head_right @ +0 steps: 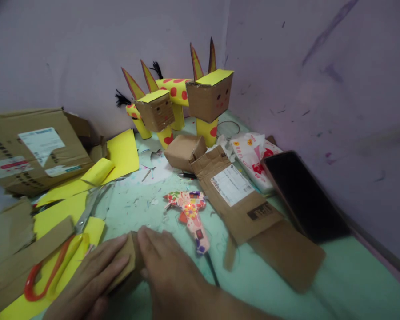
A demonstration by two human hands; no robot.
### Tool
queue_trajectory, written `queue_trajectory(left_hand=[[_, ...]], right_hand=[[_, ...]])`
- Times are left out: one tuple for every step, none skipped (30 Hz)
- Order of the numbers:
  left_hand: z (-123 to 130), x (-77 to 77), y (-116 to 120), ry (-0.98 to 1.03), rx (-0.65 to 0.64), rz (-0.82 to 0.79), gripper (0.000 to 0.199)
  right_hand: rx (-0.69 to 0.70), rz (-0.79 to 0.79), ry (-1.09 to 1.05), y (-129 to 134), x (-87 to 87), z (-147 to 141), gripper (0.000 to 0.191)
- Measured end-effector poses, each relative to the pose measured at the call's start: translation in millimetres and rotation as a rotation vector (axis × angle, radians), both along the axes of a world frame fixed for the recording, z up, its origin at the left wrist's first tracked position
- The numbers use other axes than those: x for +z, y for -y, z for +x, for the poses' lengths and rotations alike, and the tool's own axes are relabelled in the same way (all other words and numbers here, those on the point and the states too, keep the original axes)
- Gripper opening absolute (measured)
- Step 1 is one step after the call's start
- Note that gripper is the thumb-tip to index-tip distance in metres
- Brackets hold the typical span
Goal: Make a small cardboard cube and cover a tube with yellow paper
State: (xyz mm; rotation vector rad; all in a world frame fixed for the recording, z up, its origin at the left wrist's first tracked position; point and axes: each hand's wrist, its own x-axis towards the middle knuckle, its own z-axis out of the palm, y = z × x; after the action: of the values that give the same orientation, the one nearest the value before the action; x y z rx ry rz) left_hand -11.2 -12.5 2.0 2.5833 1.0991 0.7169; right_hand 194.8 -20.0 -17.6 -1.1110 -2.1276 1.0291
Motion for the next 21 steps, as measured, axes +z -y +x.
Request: queue_trajectory(left_hand=[[0.2,0.5,0.1,-0.004,0.000,-0.001,0.042],[0.5,0.9,0.3,-0.008,-0.001,-0.003,0.041],[0.8,1.3,0.6,-0.009,-0.002,-0.004,0.041],[1.2,1.6,0.9,-0.007,-0.002,-0.004,0.041],[1.6,1.8,1.2,-0.005,0.000,-0.003,0.041],[2.0,1.9,1.4,-0.003,0.003,-0.002,0.041],[2.4,2.1,1.7,-0.002,0.005,0.000,0.041],[2.7,2.2,1.8,-0.002,0.008,0.002,0.041],[2.8,2.4,1.8,-0.003,0.009,0.004,0.041],[2.8,2.7,1.7,-0.004,0.007,0.004,0.042],[2.7,2.9,1.6,-0.005,0.001,0.002,0.042],[2.5,3.2,1.5,-0.006,-0.005,0.000,0.042],[2.4,3.3,1.3,-0.008,-0.011,-0.001,0.043],[2.2,3.4,1.2,-0.012,-0.015,0.000,0.043],[2.2,3.2,1.2,-0.016,-0.015,0.004,0.043],[2.3,3.0,1.3,-0.020,-0.012,0.011,0.043],[2.4,2.5,1.4,-0.024,-0.007,0.019,0.043],[2.5,2.1,1.5,-0.028,-0.002,0.026,0.043],[2.6,1.6,1.5,-0.033,0.000,0.033,0.043],[2.7,1.2,1.6,-0.039,0.000,0.038,0.043],[2.6,0.9,1.5,-0.045,-0.001,0.041,0.043]], right_hand=[[0.006,-0.007,-0.001,0.0,-0.1,0.0,0.065],[0.015,-0.017,0.001,-0.1,-0.3,-0.1,0.068],[0.023,-0.030,0.005,-0.4,-0.7,-0.6,0.074],[0.027,-0.043,0.010,-0.8,-1.1,-1.3,0.083],[0.030,-0.054,0.015,-1.1,-1.6,-2.4,0.093],[0.023,-0.060,0.017,-1.3,-2.1,-3.7,0.100],[0.008,-0.059,0.013,-1.4,-2.6,-5.2,0.101],[-0.016,-0.052,0.004,-1.3,-3.1,-6.7,0.098],[-0.041,-0.041,-0.009,-1.0,-3.5,-8.1,0.092],[-0.064,-0.030,-0.022,-0.7,-3.8,-9.2,0.086],[-0.081,-0.022,-0.031,-0.3,-4.1,-10.0,0.080],[-0.090,-0.018,-0.036,0.1,-4.3,-10.5,0.077],[-0.093,-0.020,-0.038,0.5,-4.4,-10.7,0.077],[-0.091,-0.024,-0.039,0.9,-4.4,-10.7,0.077],[-0.089,-0.028,-0.038,1.1,-4.3,-10.6,0.078],[-0.086,-0.031,-0.034,1.2,-4.1,-10.4,0.078],[-0.083,-0.032,-0.029,1.2,-3.9,-10.2,0.079],[-0.078,-0.031,-0.025,1.1,-3.7,-10.1,0.079],[-0.074,-0.028,-0.023,0.9,-3.4,-9.9,0.078],[-0.070,-0.025,-0.025,0.7,-3.2,-9.7,0.077],[-0.068,-0.026,-0.030,0.4,-3.1,-9.6,0.076]])
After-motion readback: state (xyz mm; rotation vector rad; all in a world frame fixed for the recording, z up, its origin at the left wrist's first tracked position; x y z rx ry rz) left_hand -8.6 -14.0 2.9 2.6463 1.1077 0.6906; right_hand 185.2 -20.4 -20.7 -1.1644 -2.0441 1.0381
